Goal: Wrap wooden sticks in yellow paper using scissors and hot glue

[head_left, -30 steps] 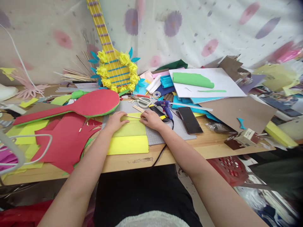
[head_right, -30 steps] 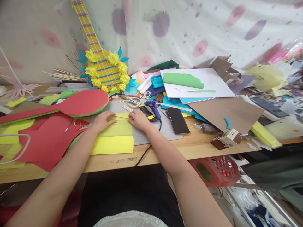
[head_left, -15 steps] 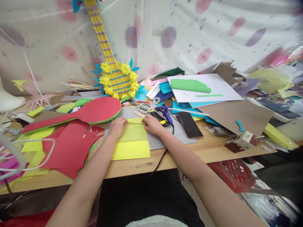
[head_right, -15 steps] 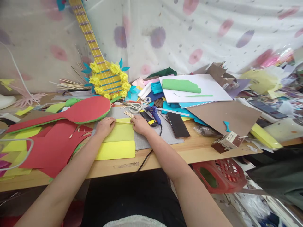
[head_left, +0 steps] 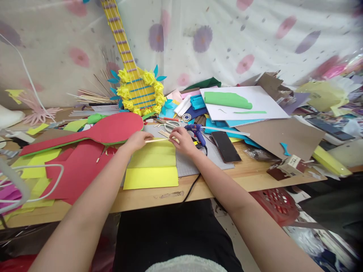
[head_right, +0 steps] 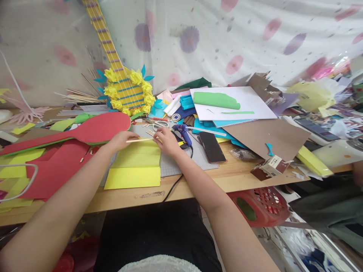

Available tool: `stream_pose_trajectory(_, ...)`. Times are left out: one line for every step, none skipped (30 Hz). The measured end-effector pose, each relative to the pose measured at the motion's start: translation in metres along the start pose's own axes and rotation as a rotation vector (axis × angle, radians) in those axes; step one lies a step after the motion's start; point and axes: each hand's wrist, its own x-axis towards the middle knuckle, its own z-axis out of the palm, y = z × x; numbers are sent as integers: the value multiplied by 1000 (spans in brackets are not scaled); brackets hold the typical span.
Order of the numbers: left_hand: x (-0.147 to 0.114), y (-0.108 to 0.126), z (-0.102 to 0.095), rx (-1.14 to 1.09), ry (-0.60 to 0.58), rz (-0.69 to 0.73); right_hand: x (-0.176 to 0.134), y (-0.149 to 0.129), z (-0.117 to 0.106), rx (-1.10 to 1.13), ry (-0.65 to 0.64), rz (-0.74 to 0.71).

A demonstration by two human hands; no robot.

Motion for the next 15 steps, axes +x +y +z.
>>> stream_pose_trajectory(6, -1, -7, -28, -53, 7, 2, -1, 2, -14, -44, -56)
stream_pose_trajectory(12, -1, -13, -46, -75, 9, 5, -3, 4, -30, -86, -93)
stream_pose_trajectory(17, 0, -19, -63, -116, 23, 8, -4, 6, -46, -120, -108)
stream_pose_trajectory(22, 1, -24, -71, -162, 34, 11, -5, 8, -59, -144, -104)
stream_pose_trajectory(25, 2, -27, -71, -195, 47, 14, -6, 10, -68, -158, -83)
stream_pose_trajectory(27, 4, -30, -67, -224, 61, 17, -6, 12, -73, -164, -54)
stream_pose_trajectory(29, 6, -32, -60, -242, 69, 19, -6, 13, -77, -165, -25)
stream_pose_trajectory(30, 7, -34, -53, -249, 75, 21, -5, 14, -79, -164, 1)
stream_pose_trajectory(30, 7, -35, -48, -252, 76, 23, -3, 14, -82, -166, 24)
stream_pose_trajectory(30, 7, -35, -48, -253, 74, 23, -2, 15, -88, -170, 51)
stream_pose_trajectory(30, 6, -35, -52, -257, 72, 23, 0, 15, -96, -177, 81)
stream_pose_trajectory(30, 4, -34, -56, -263, 73, 22, 1, 15, -103, -188, 114)
stream_pose_trajectory(30, 3, -33, -58, -272, 74, 21, 2, 15, -105, -197, 150)
stream_pose_trajectory(30, 1, -32, -55, -281, 75, 19, 3, 15, -103, -204, 186)
stream_pose_trajectory(30, 0, -31, -51, -288, 81, 17, 3, 15, -95, -207, 216)
